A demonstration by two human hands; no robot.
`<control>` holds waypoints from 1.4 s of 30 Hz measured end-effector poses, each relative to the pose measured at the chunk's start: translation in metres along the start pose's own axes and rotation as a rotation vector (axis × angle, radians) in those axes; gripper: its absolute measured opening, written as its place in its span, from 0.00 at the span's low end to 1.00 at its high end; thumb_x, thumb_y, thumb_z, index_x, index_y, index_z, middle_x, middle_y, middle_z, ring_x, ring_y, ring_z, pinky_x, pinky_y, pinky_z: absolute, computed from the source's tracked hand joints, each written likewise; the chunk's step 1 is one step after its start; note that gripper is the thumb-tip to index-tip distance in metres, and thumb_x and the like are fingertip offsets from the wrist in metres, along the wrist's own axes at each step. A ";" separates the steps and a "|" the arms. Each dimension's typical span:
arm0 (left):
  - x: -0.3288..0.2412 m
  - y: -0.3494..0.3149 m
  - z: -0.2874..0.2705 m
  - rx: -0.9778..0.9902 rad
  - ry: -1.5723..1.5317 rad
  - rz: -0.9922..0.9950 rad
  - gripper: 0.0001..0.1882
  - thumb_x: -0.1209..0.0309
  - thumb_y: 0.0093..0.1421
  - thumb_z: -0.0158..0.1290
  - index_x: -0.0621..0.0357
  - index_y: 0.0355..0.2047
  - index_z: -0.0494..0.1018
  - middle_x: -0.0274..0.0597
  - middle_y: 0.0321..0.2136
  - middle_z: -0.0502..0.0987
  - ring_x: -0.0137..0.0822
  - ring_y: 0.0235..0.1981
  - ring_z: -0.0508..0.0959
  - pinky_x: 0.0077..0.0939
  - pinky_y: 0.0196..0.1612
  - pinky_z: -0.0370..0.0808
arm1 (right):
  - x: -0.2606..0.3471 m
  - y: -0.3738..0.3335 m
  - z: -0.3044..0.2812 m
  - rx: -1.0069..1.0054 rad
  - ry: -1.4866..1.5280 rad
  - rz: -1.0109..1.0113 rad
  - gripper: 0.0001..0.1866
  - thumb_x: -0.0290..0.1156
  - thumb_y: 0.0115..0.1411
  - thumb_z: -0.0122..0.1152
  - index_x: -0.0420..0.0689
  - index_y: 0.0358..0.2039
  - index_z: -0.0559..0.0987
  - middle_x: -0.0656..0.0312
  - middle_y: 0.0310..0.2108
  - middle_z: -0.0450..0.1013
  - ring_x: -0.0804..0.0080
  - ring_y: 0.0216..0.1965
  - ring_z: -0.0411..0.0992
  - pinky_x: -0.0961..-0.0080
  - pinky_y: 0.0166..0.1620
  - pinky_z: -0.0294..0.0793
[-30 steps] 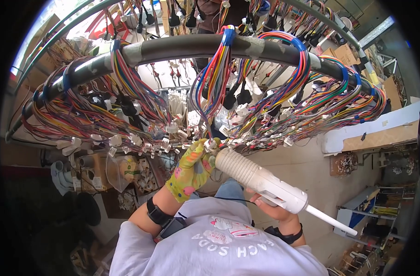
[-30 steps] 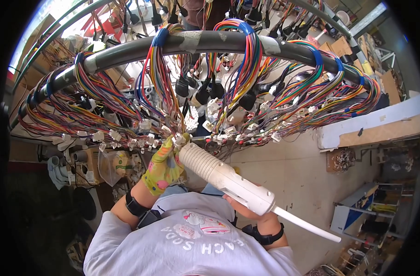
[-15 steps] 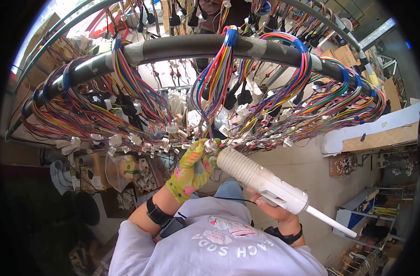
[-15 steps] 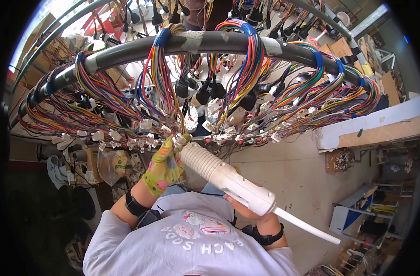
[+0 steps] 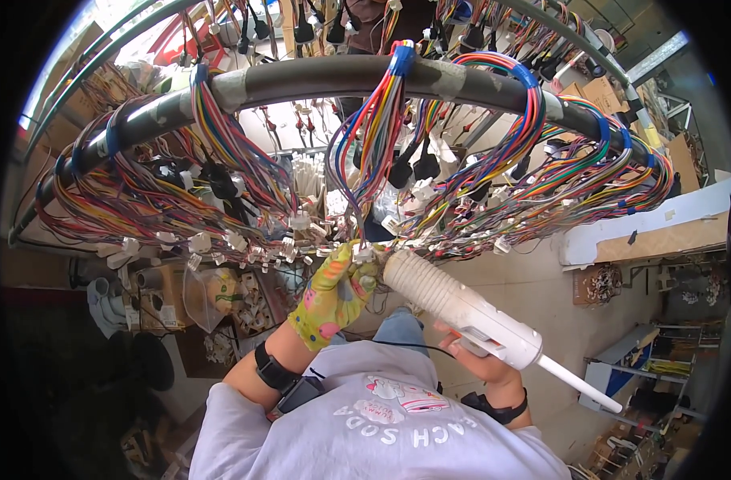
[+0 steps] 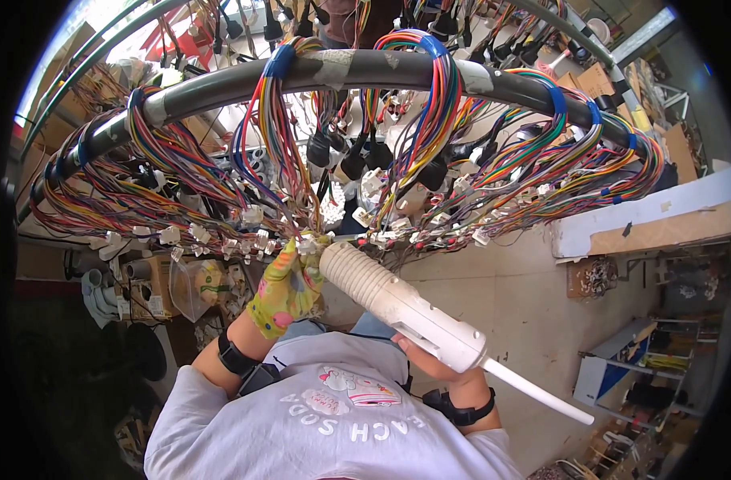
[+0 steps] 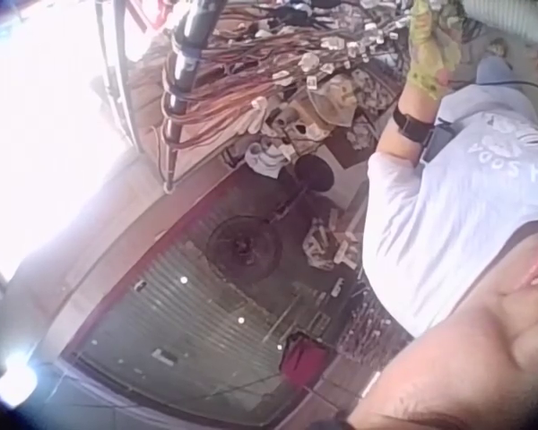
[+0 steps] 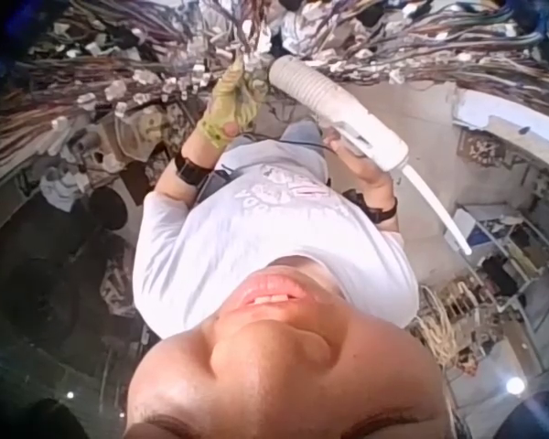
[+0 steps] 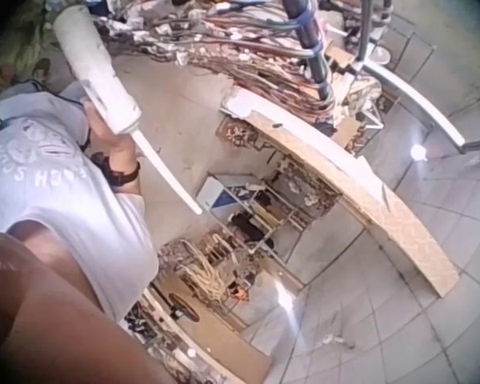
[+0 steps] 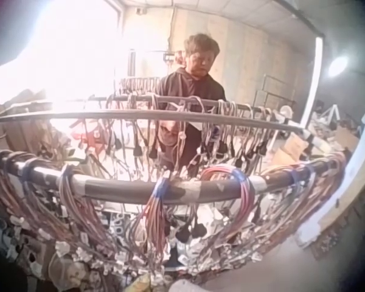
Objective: Apply hot glue to secure wires within a circular harness assembly.
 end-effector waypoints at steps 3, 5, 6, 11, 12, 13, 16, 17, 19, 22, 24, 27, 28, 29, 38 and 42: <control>-0.001 -0.002 -0.001 0.027 -0.025 0.002 0.25 0.61 0.59 0.53 0.65 0.52 0.64 0.42 0.44 0.74 0.28 0.40 0.75 0.17 0.38 0.75 | 0.003 0.004 -0.001 0.010 -0.024 -0.005 0.16 0.17 0.49 0.60 0.33 0.41 0.74 0.56 0.30 0.76 0.73 0.32 0.76 0.77 0.35 0.78; -0.001 -0.001 -0.004 0.012 -0.030 -0.016 0.25 0.61 0.58 0.53 0.64 0.52 0.64 0.41 0.43 0.74 0.27 0.38 0.76 0.18 0.37 0.76 | 0.003 0.002 0.002 0.001 -0.006 -0.007 0.16 0.17 0.49 0.60 0.34 0.41 0.74 0.56 0.30 0.76 0.73 0.32 0.76 0.77 0.35 0.78; -0.001 -0.001 -0.004 0.012 -0.030 -0.017 0.25 0.61 0.58 0.53 0.64 0.52 0.64 0.41 0.43 0.74 0.27 0.38 0.76 0.18 0.37 0.76 | 0.004 0.002 0.003 -0.009 0.011 -0.009 0.16 0.17 0.49 0.60 0.34 0.41 0.74 0.57 0.30 0.76 0.72 0.32 0.77 0.77 0.34 0.78; -0.001 -0.003 -0.005 0.047 -0.108 -0.053 0.25 0.63 0.58 0.54 0.63 0.52 0.63 0.40 0.42 0.74 0.26 0.34 0.77 0.20 0.35 0.77 | 0.004 0.005 0.003 0.020 0.002 0.002 0.18 0.17 0.49 0.59 0.34 0.43 0.73 0.56 0.32 0.76 0.74 0.31 0.76 0.78 0.35 0.77; -0.002 -0.002 -0.003 0.048 -0.109 -0.055 0.25 0.63 0.58 0.54 0.63 0.52 0.63 0.40 0.42 0.74 0.26 0.34 0.77 0.20 0.35 0.77 | 0.004 0.005 0.003 0.013 0.062 0.023 0.19 0.17 0.49 0.59 0.34 0.44 0.73 0.55 0.33 0.76 0.74 0.31 0.76 0.78 0.35 0.77; -0.002 -0.003 0.000 0.053 -0.122 -0.068 0.25 0.63 0.58 0.54 0.63 0.52 0.63 0.40 0.42 0.74 0.26 0.34 0.77 0.20 0.35 0.77 | 0.003 0.005 0.003 0.012 0.061 0.023 0.19 0.17 0.49 0.59 0.34 0.44 0.73 0.55 0.33 0.76 0.74 0.31 0.76 0.78 0.35 0.77; -0.002 -0.002 -0.003 0.053 -0.132 -0.068 0.24 0.64 0.59 0.53 0.63 0.52 0.63 0.40 0.42 0.74 0.26 0.34 0.77 0.20 0.36 0.77 | 0.004 0.004 0.002 0.030 -0.020 -0.032 0.22 0.16 0.50 0.58 0.34 0.48 0.70 0.55 0.37 0.75 0.73 0.34 0.75 0.78 0.37 0.77; -0.003 -0.002 -0.005 0.050 -0.129 -0.058 0.23 0.65 0.59 0.52 0.63 0.52 0.63 0.40 0.42 0.74 0.26 0.35 0.77 0.20 0.37 0.77 | 0.006 0.007 0.003 0.042 0.055 0.017 0.25 0.16 0.50 0.57 0.35 0.51 0.68 0.54 0.40 0.74 0.70 0.38 0.74 0.77 0.39 0.77; -0.003 -0.001 0.000 0.069 -0.122 -0.022 0.22 0.66 0.60 0.51 0.63 0.52 0.63 0.40 0.42 0.74 0.27 0.36 0.77 0.20 0.37 0.77 | 0.005 0.010 0.003 0.055 0.130 0.066 0.27 0.15 0.50 0.56 0.36 0.53 0.66 0.52 0.43 0.73 0.68 0.43 0.73 0.76 0.41 0.76; -0.005 0.001 0.014 0.040 -0.087 0.058 0.21 0.67 0.61 0.50 0.61 0.52 0.63 0.42 0.43 0.74 0.28 0.38 0.77 0.20 0.39 0.76 | 0.003 0.010 0.000 0.102 0.121 -0.003 0.31 0.14 0.50 0.54 0.37 0.57 0.62 0.50 0.49 0.68 0.63 0.50 0.69 0.72 0.44 0.76; -0.005 0.002 0.013 -0.007 -0.055 0.102 0.21 0.68 0.61 0.50 0.60 0.52 0.64 0.42 0.44 0.73 0.29 0.39 0.76 0.20 0.40 0.76 | 0.001 0.008 0.000 0.066 0.155 0.039 0.32 0.20 0.49 0.58 0.39 0.56 0.63 0.51 0.46 0.70 0.61 0.49 0.69 0.70 0.41 0.77; -0.002 0.007 0.002 -0.032 -0.047 0.075 0.23 0.70 0.57 0.54 0.58 0.52 0.64 0.44 0.49 0.69 0.25 0.39 0.72 0.18 0.41 0.73 | 0.009 0.007 -0.003 0.029 0.191 0.061 0.32 0.21 0.48 0.58 0.39 0.56 0.63 0.51 0.46 0.70 0.61 0.50 0.69 0.69 0.42 0.77; 0.000 0.009 0.002 0.010 -0.059 0.074 0.24 0.70 0.57 0.54 0.58 0.53 0.63 0.44 0.49 0.69 0.26 0.40 0.72 0.18 0.43 0.72 | 0.008 0.006 -0.005 0.022 0.193 0.060 0.32 0.21 0.48 0.58 0.39 0.56 0.63 0.51 0.46 0.70 0.61 0.50 0.69 0.69 0.42 0.77; 0.002 0.011 0.002 0.054 -0.072 0.073 0.25 0.70 0.57 0.54 0.58 0.54 0.62 0.44 0.49 0.69 0.26 0.40 0.72 0.19 0.45 0.72 | 0.005 0.004 -0.009 0.027 0.201 0.050 0.33 0.22 0.47 0.59 0.39 0.56 0.63 0.50 0.46 0.70 0.60 0.50 0.69 0.68 0.42 0.77; 0.053 0.068 0.011 0.012 0.883 0.480 0.31 0.72 0.61 0.48 0.60 0.62 0.50 0.43 0.57 0.60 0.32 0.57 0.62 0.27 0.60 0.56 | 0.016 -0.002 -0.036 -0.024 0.242 -0.023 0.34 0.22 0.47 0.58 0.37 0.57 0.62 0.50 0.49 0.68 0.57 0.53 0.66 0.65 0.43 0.77; 0.062 0.097 0.026 -0.017 0.805 0.533 0.33 0.71 0.61 0.47 0.59 0.63 0.46 0.45 0.59 0.56 0.35 0.60 0.58 0.27 0.60 0.54 | 0.019 -0.005 -0.054 -0.052 0.245 -0.044 0.34 0.22 0.47 0.58 0.37 0.57 0.61 0.50 0.49 0.68 0.56 0.53 0.66 0.65 0.43 0.77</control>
Point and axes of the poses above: each hand's wrist, its own y-axis towards the middle knuckle, its own z-axis out of the palm, x = y × z, the point moved 2 cm from there along y, towards the middle knuckle
